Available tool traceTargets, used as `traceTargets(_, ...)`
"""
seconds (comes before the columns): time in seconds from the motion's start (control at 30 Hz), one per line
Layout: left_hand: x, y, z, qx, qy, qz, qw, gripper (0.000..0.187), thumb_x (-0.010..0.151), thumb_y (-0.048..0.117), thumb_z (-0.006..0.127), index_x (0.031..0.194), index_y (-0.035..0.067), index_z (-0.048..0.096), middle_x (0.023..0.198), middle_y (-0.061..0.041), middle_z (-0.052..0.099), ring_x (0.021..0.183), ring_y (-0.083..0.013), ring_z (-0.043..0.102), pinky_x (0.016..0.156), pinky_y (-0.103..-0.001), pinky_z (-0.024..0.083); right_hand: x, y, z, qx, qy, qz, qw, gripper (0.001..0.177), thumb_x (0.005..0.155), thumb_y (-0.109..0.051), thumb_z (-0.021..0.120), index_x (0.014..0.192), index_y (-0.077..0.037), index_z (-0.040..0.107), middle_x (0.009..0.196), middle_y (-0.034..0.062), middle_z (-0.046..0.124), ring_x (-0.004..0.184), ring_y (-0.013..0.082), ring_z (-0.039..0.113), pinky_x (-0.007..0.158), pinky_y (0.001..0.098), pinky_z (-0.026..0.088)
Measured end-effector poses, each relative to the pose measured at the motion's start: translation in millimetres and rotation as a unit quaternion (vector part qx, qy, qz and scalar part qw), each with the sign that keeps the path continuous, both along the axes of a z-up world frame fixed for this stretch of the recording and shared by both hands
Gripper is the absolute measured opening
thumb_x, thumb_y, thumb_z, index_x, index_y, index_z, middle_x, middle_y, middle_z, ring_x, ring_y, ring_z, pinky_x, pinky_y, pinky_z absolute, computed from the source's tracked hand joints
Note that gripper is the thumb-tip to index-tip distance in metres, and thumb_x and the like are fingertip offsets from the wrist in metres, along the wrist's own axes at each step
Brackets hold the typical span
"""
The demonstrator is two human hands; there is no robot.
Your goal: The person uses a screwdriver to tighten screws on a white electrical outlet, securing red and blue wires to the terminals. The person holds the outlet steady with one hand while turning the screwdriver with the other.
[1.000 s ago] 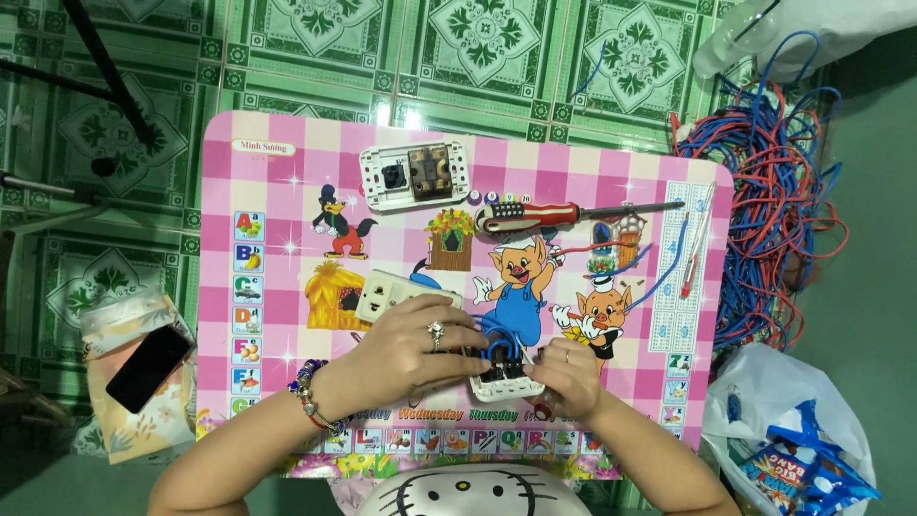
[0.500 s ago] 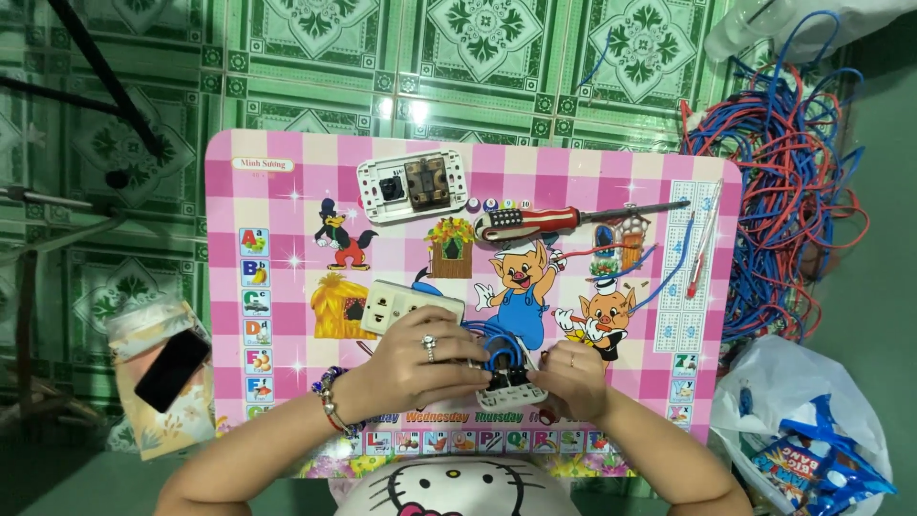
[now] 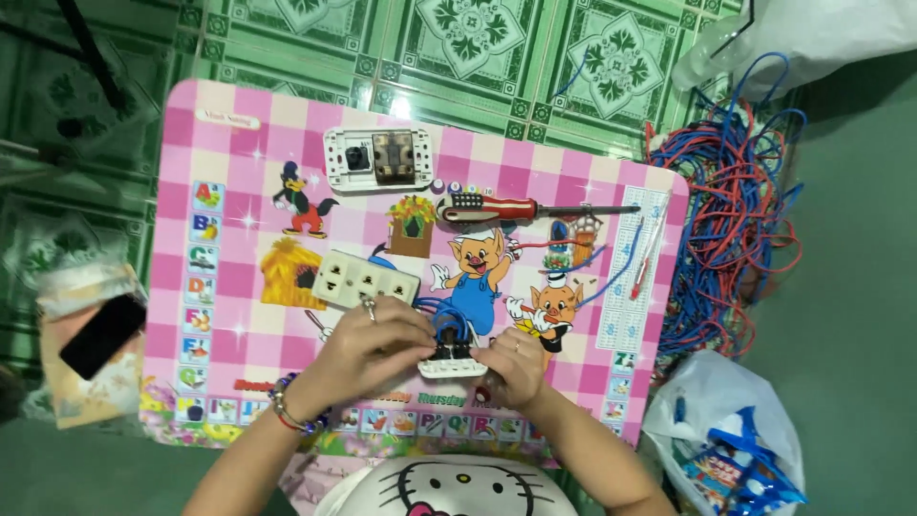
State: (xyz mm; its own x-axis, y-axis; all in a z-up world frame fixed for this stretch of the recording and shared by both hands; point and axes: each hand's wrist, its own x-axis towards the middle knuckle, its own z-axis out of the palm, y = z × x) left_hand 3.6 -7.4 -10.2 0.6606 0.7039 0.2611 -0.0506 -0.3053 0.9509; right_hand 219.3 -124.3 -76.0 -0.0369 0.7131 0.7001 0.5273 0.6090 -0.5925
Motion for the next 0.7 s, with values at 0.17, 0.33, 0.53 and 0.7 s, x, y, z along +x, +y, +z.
traceTargets(0.17,11,11,10,-0.057,-0.032,0.005,0.998,0.008,0.079,0.002,0.081,0.087,0.005,0.079,0.085,-0.012,0.079,0.083,-0.031,0.077,0.076,-0.046,0.059,2,-2,-8,0.002,0.018,0.011,1.0,0.033,0.1,-0.034,0.063,0.098,-0.002,0.073,0.056,0.0045,0.047,0.04,0.0217,0.044,0.04,0.0343,0.042)
traceTargets(0.33,66,52,37,0.079,0.066,-0.122,0.987,0.005,0.092,0.014,0.073,0.092,0.011,0.076,0.085,-0.009,0.077,0.08,-0.029,0.074,0.072,-0.039,0.057,4,-2,-12,0.015,0.047,0.027,0.998,0.041,0.1,-0.042,0.062,0.096,-0.003,0.074,0.056,0.005,0.05,0.04,0.0223,0.046,0.04,0.0357,0.043)
traceTargets(0.53,170,60,-21,0.243,0.149,-0.231,0.93,0.008,0.087,0.017,0.073,0.081,0.012,0.075,0.074,-0.006,0.072,0.073,-0.0267,0.071,0.068,-0.037,0.056,-3,1,-11,0.019,0.04,0.016,0.999,0.036,0.097,-0.031,0.068,0.098,0.004,0.073,0.055,0.007,0.051,0.037,0.0237,0.048,0.035,0.0372,0.042)
traceTargets(0.7,259,46,-64,0.443,0.127,-0.216,0.861,0.011,0.073,0.014,0.078,0.065,0.018,0.072,0.061,0.0,0.067,0.061,-0.0224,0.069,0.054,-0.037,0.057,-7,8,-1,0.04,0.042,0.015,0.998,0.042,0.101,-0.037,0.061,0.099,0.004,0.071,0.057,0.0066,0.049,0.037,0.0229,0.047,0.036,0.0359,0.042)
